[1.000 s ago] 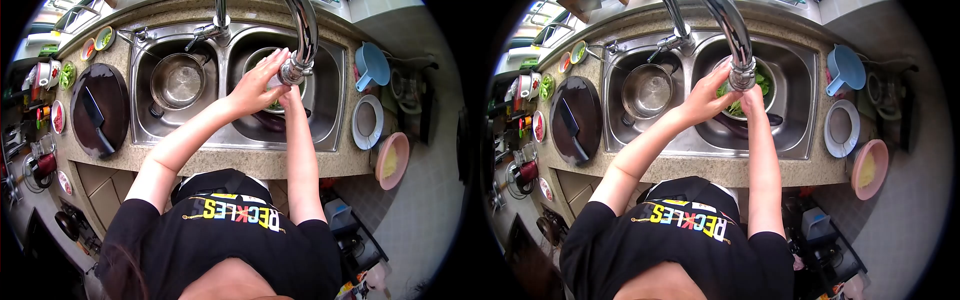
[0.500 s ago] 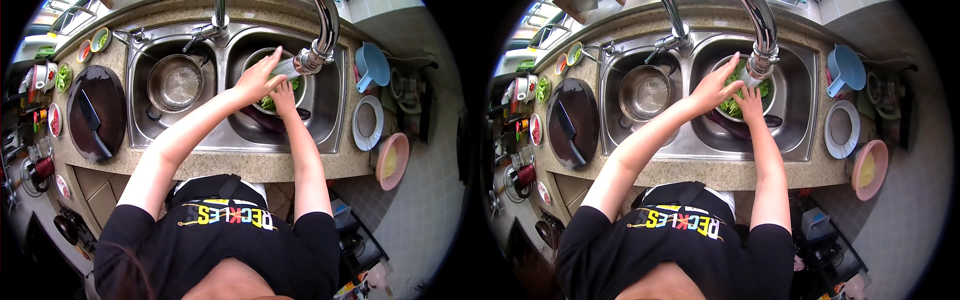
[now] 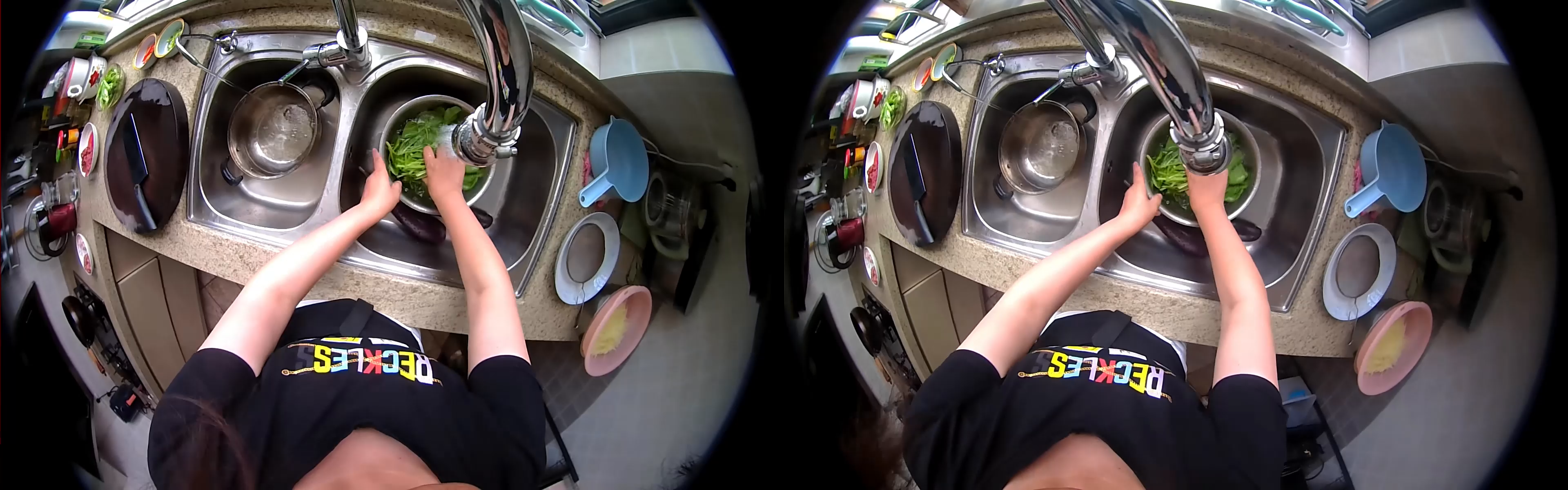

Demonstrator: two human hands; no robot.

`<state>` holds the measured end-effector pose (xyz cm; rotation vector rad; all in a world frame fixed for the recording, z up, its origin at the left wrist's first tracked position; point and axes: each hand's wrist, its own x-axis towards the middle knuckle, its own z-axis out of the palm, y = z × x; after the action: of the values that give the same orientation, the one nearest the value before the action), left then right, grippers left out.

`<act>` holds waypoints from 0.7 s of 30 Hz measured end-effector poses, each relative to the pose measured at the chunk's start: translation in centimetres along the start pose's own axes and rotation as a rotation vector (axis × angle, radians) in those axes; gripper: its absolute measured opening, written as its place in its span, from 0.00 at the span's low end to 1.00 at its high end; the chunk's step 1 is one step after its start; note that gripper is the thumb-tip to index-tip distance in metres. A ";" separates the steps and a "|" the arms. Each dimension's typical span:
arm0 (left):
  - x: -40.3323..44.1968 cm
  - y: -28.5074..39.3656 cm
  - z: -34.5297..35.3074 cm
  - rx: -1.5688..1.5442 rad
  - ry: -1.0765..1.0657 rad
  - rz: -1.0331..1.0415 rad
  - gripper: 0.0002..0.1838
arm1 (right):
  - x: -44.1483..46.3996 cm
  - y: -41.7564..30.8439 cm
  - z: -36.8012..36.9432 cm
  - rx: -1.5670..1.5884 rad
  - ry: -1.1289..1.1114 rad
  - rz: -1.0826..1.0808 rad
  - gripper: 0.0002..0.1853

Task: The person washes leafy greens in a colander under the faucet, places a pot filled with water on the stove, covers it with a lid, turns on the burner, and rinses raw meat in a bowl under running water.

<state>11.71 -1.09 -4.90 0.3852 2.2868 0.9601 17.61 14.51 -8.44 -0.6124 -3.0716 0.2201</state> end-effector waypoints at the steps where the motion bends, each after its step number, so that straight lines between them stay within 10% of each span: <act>1: 0.7 -0.3 0.5 -0.108 -0.023 -0.115 0.44 | -0.3 0.2 0.0 0.008 -0.050 0.003 0.33; 5: 3.6 -0.5 -0.1 0.104 0.292 0.301 0.34 | 0.1 0.1 -3.8 0.073 -0.222 -0.072 0.46; 8: 5.4 1.0 -1.9 0.130 0.225 0.248 0.31 | 1.7 -0.5 -8.1 0.074 -0.306 -0.183 0.65; 16: 5.3 2.2 -3.4 0.212 0.199 0.218 0.29 | 0.5 0.9 5.3 0.153 0.223 -0.056 0.49; 21: 2.5 2.6 -3.9 0.203 0.227 0.308 0.33 | -0.4 4.6 3.8 0.248 0.008 -0.029 0.37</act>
<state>7.39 -0.17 -2.00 0.7684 2.5927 0.9605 19.57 18.01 -12.84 -0.5534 -2.9744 0.5841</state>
